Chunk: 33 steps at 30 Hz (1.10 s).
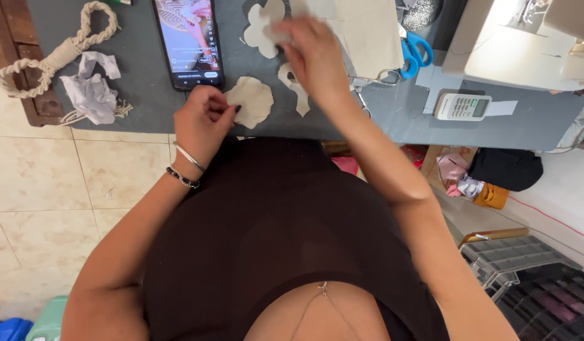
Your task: Using scissors to precisely cut out flower-shaped petals from white fabric scraps at a sewing workstation.
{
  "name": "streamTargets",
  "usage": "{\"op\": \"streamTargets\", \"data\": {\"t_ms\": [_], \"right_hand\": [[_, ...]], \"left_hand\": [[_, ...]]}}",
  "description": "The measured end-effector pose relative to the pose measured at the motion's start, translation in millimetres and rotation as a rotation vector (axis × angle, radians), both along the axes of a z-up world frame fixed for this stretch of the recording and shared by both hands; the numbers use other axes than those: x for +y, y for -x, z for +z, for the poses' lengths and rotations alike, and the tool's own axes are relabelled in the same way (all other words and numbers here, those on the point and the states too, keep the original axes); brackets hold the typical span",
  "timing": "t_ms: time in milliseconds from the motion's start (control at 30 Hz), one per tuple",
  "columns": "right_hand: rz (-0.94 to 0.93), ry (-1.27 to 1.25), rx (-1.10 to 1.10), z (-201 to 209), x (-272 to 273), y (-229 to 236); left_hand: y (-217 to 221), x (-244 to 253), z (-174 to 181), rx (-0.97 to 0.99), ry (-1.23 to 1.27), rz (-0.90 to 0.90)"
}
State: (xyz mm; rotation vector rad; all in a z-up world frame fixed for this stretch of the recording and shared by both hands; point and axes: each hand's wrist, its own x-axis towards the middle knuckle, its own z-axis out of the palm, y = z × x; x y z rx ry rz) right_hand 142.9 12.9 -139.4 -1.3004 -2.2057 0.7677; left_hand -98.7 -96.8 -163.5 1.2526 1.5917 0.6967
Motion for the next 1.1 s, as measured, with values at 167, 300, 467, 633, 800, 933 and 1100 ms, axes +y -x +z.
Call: {"op": "streamTargets", "data": {"t_ms": [167,300,467,633,800,933,1100], "right_hand": [[0.177,-0.129,-0.251,-18.9,53.1,7.0],[0.249,-0.104,-0.268,-12.3,61.5,2.2],[0.165,0.14,-0.07,59.3,18.8,1.9],[0.136,0.51,0.183,43.5,-29.9,18.5],[0.2,0.427,0.128,-13.5,-47.6,23.5],[0.195,0.287,0.01,21.9,-48.7,-3.6],[-0.077,0.097,-0.099,32.4,-54.8,-117.8]], "left_hand": [[2.6,-2.7,0.9,0.109,-0.058,-0.032],[11.7,-9.7,6.3,0.142,-0.189,-0.007],[22.4,-8.4,38.8,0.111,-0.233,0.057],[24.4,-12.8,13.8,0.108,-0.467,0.016],[10.9,-13.6,-18.6,0.447,-0.649,-0.341],[12.8,-7.4,-23.7,0.589,-0.644,-0.508],[0.7,9.9,-9.2,0.448,-0.589,-0.492]]}}
